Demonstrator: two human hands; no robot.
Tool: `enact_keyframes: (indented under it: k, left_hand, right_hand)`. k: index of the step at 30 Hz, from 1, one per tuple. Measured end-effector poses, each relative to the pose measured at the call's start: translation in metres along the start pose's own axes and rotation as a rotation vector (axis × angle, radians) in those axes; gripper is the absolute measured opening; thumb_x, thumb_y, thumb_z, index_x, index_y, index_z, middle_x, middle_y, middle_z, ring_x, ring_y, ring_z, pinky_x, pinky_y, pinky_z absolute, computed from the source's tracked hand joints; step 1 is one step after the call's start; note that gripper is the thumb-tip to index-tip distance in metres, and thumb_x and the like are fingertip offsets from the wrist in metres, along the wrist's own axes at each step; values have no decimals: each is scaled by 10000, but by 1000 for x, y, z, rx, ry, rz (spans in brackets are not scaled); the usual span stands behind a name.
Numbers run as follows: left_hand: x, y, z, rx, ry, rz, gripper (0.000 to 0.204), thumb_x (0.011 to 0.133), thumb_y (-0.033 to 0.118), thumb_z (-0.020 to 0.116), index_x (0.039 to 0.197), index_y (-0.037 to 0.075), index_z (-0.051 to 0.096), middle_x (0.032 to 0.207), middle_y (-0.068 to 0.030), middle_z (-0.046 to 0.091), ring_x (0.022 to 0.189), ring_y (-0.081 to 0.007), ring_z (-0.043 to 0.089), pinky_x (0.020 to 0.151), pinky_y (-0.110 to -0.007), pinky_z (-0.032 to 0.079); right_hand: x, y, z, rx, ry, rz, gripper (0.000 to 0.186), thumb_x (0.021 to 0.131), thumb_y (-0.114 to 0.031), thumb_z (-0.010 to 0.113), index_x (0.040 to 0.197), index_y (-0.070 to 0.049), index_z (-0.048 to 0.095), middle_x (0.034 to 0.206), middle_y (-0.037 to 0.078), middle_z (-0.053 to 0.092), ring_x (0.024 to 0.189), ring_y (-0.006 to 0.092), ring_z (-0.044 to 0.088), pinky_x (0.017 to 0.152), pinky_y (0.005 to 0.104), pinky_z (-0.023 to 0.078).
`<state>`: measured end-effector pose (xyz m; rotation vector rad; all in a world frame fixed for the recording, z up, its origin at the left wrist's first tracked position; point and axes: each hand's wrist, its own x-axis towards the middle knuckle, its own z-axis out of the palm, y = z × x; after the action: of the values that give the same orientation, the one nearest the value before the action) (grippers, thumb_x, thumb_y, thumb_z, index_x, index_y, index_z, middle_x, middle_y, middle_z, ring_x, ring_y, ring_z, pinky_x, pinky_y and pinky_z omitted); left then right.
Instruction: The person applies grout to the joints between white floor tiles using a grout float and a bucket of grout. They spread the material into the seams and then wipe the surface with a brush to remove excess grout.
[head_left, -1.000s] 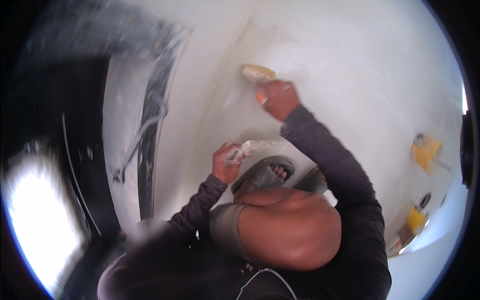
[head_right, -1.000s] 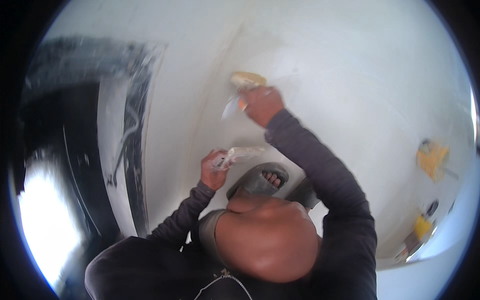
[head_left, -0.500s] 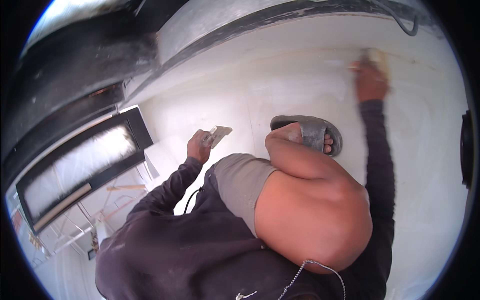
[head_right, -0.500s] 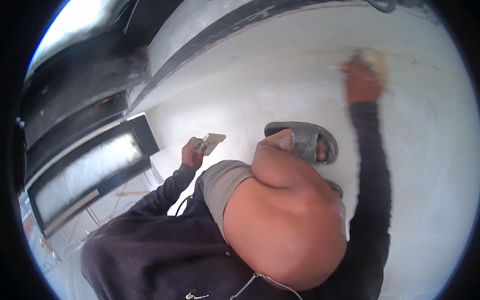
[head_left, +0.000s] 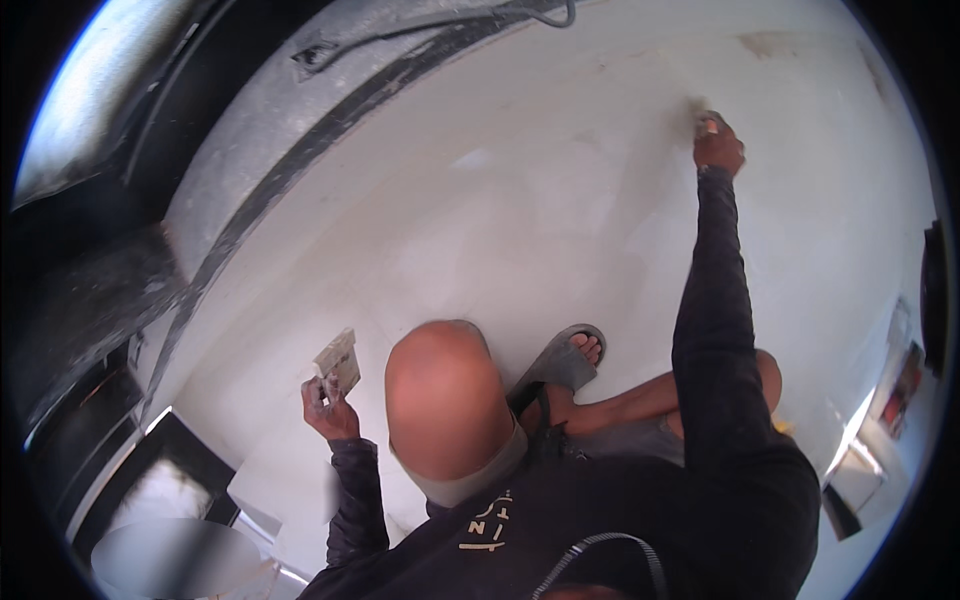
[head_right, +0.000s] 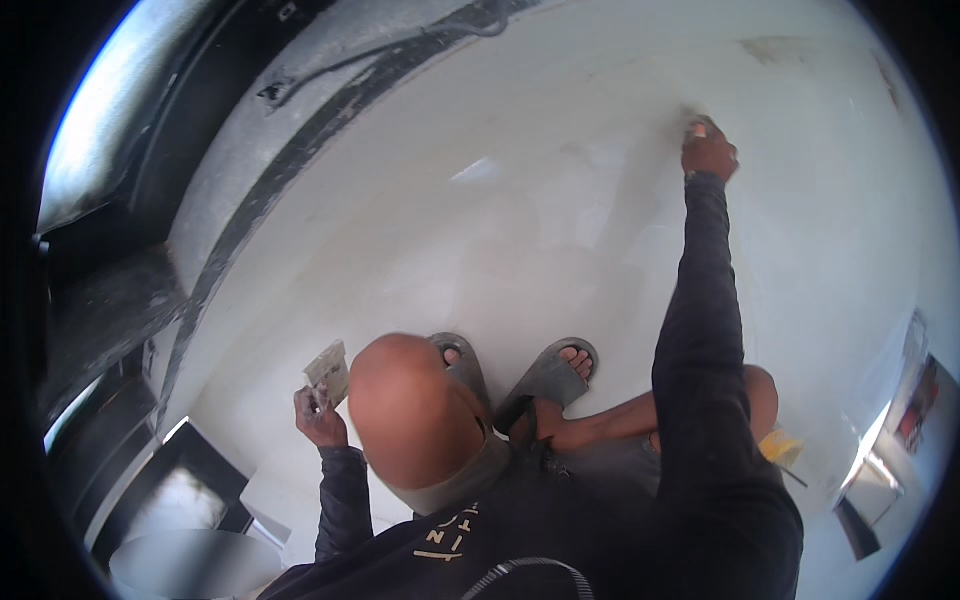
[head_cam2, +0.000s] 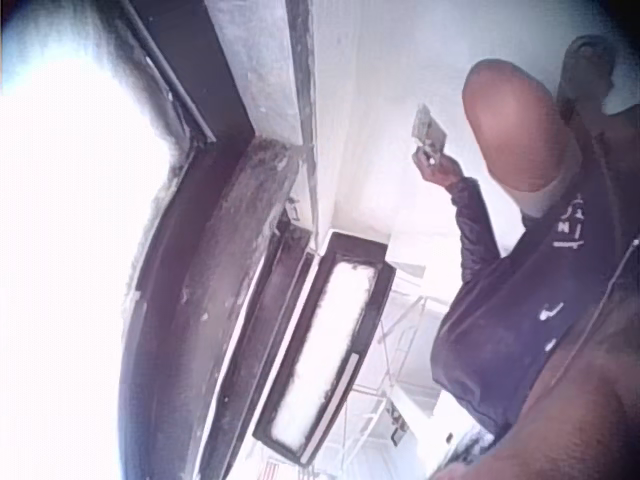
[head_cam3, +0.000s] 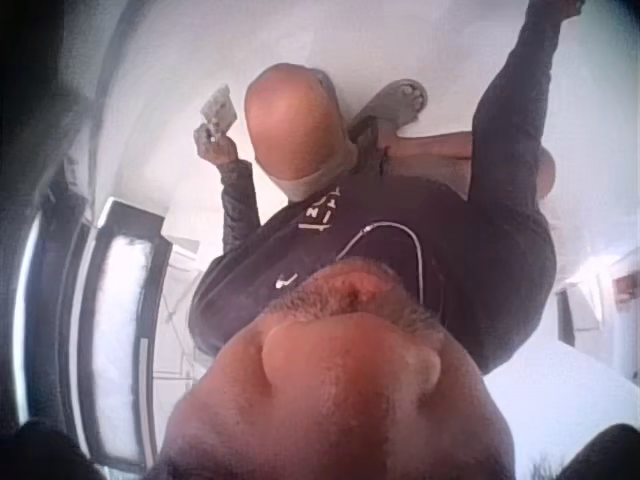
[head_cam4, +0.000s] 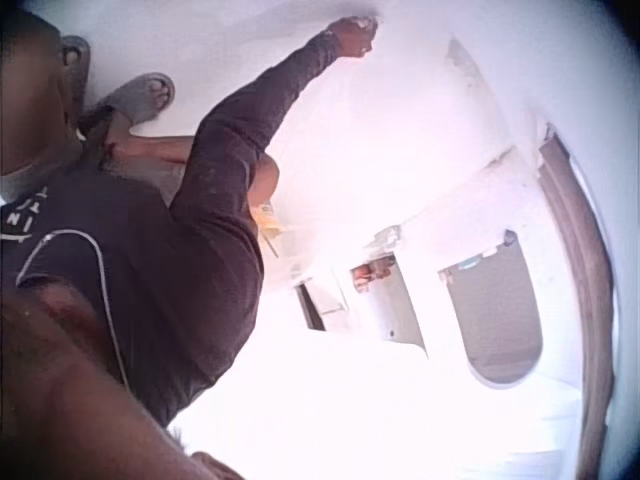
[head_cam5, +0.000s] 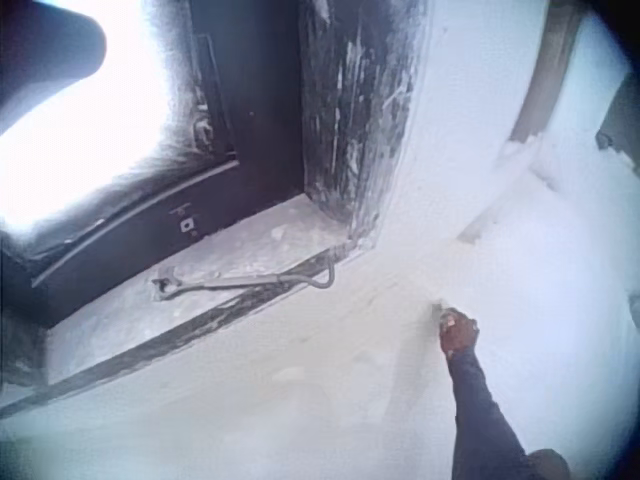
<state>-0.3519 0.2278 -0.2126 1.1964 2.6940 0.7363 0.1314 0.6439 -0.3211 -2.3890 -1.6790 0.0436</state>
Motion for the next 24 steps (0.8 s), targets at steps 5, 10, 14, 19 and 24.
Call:
enact_keyframes:
  k: [5,10,14,19,24]
  left_hand:
    - [11,-52,12,13,-50,57,187,864,136,598,817,-38,549,800,-119,550,704,-249,528,655,-331,445]
    - [20,-48,-8,-8,6,51,216,876,167,592,820,-37,549,813,-118,547,726,-232,527,661,-333,446]
    - [5,-67,-19,-38,62,-153,306,896,261,597,854,-40,567,854,-93,543,757,-183,532,680,-306,464]
    - [1,-94,-15,-113,63,-183,303,885,266,616,910,-36,598,861,-89,556,777,-175,528,715,-298,459]
    - [21,-59,1,-290,100,-180,320,879,277,626,906,-40,590,867,-74,556,782,-173,523,721,-292,451]
  right_hand:
    - [-232,-149,31,89,-337,-633,189,787,-152,520,953,-130,608,795,65,641,703,253,627,541,416,477]
    - [-316,-174,32,682,-502,-607,168,760,-131,550,911,-148,623,956,118,629,981,297,584,834,462,451]
    - [-110,19,-3,573,-4,-328,192,849,-31,494,927,-90,659,885,61,683,791,213,665,713,310,518]
    - [-94,62,-18,-192,-81,44,244,818,-384,581,943,-193,668,835,81,683,799,270,664,714,403,521]
    - [-357,-120,13,216,-486,-892,327,792,-267,560,1103,-171,588,1017,88,648,914,224,626,759,413,467]
